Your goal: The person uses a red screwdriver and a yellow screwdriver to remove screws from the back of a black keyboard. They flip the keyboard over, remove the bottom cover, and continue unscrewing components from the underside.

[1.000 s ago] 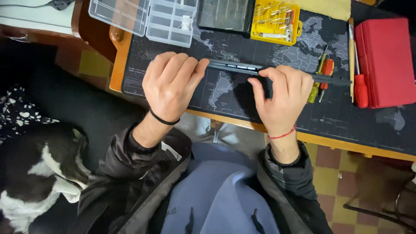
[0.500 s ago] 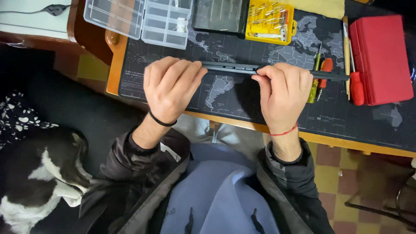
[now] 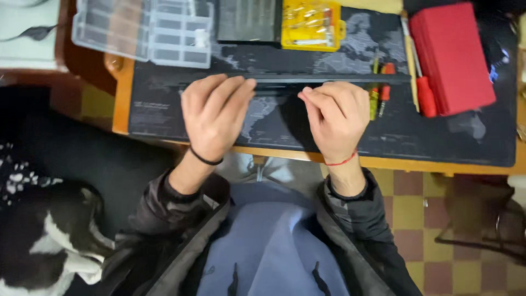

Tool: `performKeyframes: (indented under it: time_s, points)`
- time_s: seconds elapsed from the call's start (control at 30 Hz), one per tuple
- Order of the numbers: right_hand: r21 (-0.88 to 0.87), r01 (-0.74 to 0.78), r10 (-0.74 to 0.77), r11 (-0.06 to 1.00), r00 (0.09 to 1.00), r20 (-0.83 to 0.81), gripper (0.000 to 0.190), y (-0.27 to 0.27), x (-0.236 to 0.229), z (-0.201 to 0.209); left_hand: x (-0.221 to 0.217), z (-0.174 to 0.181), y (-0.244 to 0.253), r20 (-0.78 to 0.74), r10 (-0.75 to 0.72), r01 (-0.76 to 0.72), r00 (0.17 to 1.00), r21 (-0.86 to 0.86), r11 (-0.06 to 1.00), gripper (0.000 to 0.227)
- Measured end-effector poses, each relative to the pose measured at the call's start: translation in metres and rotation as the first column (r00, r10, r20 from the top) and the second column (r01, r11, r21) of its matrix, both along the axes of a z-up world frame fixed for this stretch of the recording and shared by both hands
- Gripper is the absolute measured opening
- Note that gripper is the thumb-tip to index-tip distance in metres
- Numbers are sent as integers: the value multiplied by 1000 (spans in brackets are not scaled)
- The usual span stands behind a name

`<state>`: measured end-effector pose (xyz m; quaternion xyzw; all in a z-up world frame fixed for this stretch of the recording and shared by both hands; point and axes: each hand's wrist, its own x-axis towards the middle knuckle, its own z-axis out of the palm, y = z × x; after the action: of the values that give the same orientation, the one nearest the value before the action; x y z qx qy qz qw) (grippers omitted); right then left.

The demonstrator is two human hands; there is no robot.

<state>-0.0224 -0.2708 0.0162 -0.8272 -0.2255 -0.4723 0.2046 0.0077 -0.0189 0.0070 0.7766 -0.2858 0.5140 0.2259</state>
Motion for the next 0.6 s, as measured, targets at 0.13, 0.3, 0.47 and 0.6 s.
performKeyframes:
  time_s: [0.13,0.3,0.47,0.6]
  points:
    - [142,78,-78,987,997,-4,9,-41,-19,0,1,8,-1,-14,-59,59,998,-4,998,8]
    - [383,254,-100,888,921,-376,44,-95,-33,-1,-4,23,-1,-204,-59,76,977,75,994,10]
    - [430,171,76,887,863,-499,32,-126,-16,-19,4,19,-6,-333,-7,42,943,100,994,21]
    - [552,151,146,820,877,-458,16,-127,-6,-28,14,25,-3,-243,13,35,970,190,981,12]
